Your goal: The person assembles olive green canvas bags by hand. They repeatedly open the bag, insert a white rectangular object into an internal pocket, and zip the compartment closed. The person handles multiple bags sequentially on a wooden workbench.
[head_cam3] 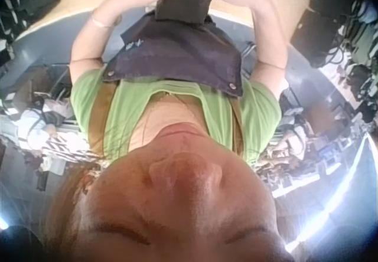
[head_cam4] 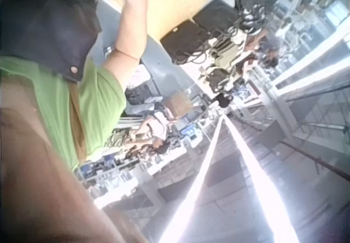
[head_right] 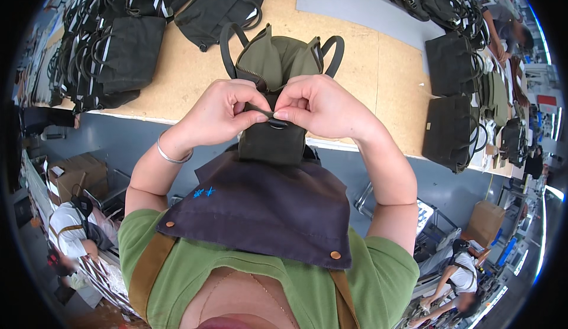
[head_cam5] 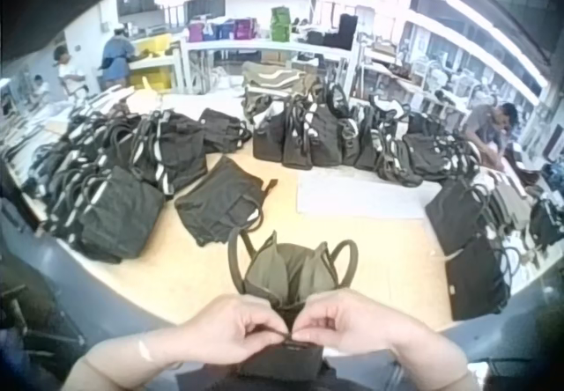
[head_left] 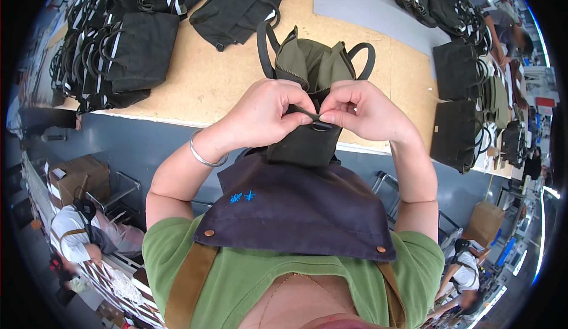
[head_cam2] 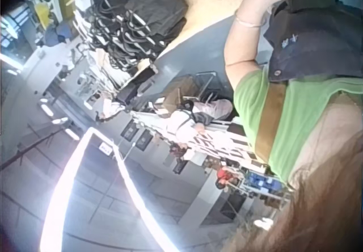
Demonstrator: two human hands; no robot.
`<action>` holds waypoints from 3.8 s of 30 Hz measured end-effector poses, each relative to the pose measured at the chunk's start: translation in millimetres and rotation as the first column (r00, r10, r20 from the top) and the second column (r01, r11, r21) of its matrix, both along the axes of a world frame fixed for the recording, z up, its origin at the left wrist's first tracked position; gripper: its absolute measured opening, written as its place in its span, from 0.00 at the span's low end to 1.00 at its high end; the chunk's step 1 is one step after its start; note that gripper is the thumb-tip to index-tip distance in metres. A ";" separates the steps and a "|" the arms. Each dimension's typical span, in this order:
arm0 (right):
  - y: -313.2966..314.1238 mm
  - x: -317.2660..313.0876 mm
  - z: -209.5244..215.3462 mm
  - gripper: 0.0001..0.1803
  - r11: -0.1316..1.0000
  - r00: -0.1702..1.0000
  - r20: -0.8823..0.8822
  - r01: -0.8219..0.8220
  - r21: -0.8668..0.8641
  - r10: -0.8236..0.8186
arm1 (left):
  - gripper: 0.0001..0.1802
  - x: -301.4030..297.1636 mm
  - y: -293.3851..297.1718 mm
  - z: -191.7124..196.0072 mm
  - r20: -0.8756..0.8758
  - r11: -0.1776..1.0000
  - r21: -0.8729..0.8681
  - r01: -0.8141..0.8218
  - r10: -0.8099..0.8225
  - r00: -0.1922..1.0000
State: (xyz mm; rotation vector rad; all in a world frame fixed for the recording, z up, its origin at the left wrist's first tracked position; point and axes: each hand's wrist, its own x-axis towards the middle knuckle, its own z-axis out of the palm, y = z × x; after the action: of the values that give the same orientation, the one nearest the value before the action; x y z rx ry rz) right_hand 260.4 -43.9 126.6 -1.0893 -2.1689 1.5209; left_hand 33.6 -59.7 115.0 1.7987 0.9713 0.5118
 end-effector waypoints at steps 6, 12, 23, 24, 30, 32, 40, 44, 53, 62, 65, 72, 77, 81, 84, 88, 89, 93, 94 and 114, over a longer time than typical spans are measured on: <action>-1.1 1.4 -3.6 0.11 0.960 0.999 -0.035 0.010 0.279 -0.001 | 0.04 -2.9 9.6 -9.6 0.099 1.000 0.018 0.006 -0.008 0.995; 7.9 1.5 9.7 0.16 0.933 0.973 0.231 -0.103 0.346 0.022 | 0.06 -3.2 9.8 -17.4 0.037 0.967 0.252 -0.043 0.035 0.999; 14.3 3.2 14.3 0.09 0.987 0.984 0.139 -0.126 0.095 0.113 | 0.05 -5.3 2.9 -25.4 0.173 0.992 0.097 -0.081 0.064 0.983; 13.9 3.6 12.2 0.09 0.989 0.985 0.140 -0.118 0.086 0.105 | 0.04 -4.7 1.4 -27.3 0.190 0.989 0.112 -0.092 0.070 0.979; 8.5 3.5 10.9 0.07 0.993 0.992 0.107 -0.074 0.094 0.064 | 0.05 2.3 4.9 -24.0 0.168 0.989 0.140 -0.037 0.014 0.986; 9.6 2.8 12.5 0.07 0.993 0.992 0.116 -0.070 0.092 0.059 | 0.06 3.8 7.2 -25.8 0.181 0.991 0.132 -0.034 0.010 0.983; -4.6 1.6 3.4 0.06 0.926 0.995 0.086 -0.084 0.368 0.056 | 0.06 -3.2 6.3 -24.4 0.102 0.890 0.456 0.014 -0.067 0.993; -26.9 1.1 -4.9 0.06 0.780 0.997 0.064 -0.012 0.626 -0.037 | 0.09 -1.4 -11.1 -21.5 0.049 0.760 0.649 -0.024 -0.011 0.999; -50.4 -2.6 -104.9 0.06 0.785 0.963 0.087 0.155 0.600 -0.257 | 0.06 -12.8 -37.7 -130.7 0.233 0.813 0.384 -0.439 0.375 0.897; -54.3 -34.8 -107.5 0.07 0.775 0.936 0.114 0.202 0.599 -0.333 | 0.08 -2.3 -61.7 -151.4 0.208 0.803 -0.448 -0.394 0.522 0.827; -54.9 -36.2 -109.6 0.06 0.779 0.923 0.105 0.245 0.578 -0.369 | 0.07 -0.9 -63.8 -153.9 0.240 0.794 -0.475 -0.379 0.532 0.812; -57.7 -42.1 -113.5 0.06 0.797 0.923 0.124 0.241 0.553 -0.365 | 0.07 -0.6 -65.4 -156.2 0.181 0.841 -0.412 -0.350 0.453 0.873; -48.4 -5.8 -88.8 0.17 0.491 0.773 -0.240 0.576 0.654 -0.587 | 0.17 -12.5 -44.6 -157.6 0.302 0.730 -0.386 -0.564 0.678 0.670; -13.7 29.6 -113.1 0.25 0.328 0.434 -0.259 0.871 0.365 -0.863 | 0.23 -2.6 -23.5 -138.8 0.388 0.764 -0.290 -0.576 0.644 0.659; -6.5 2.8 -129.5 0.25 0.576 0.603 -0.222 0.798 0.177 -0.766 | 0.24 26.2 -15.1 -132.0 0.290 0.895 0.013 -0.446 0.423 0.858; 4.6 -34.2 -134.5 0.14 0.548 0.628 -0.144 0.751 0.368 -0.765 | 0.29 64.6 -24.5 -124.6 0.166 0.932 0.286 -0.223 0.181 0.969; 8.6 -27.6 -129.9 0.12 0.554 0.608 -0.134 0.778 0.296 -0.782 | 0.30 64.9 -27.5 -121.7 0.231 0.955 0.166 -0.246 0.205 0.951; 31.2 51.6 -111.6 0.13 0.480 0.500 -0.140 0.864 0.153 -0.855 | 0.29 39.0 -23.3 -150.3 0.237 0.946 0.041 -0.322 0.304 0.923; 37.4 74.6 -94.8 0.14 0.488 0.509 -0.089 0.853 0.185 -0.856 | 0.24 34.1 -22.5 -156.7 0.183 0.939 -0.071 -0.337 0.344 0.921; 171.9 395.3 -138.0 0.32 0.216 -0.281 0.401 0.515 0.829 -0.872 | 0.33 -2.9 72.9 -213.8 -0.468 0.874 0.361 -0.325 0.471 0.747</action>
State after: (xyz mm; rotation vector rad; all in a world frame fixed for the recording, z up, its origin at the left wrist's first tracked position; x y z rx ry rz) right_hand 655.7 127.9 -11.4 -2.7820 -1.1045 -0.3201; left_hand 30.7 13.3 -98.8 2.0215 1.7947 0.4008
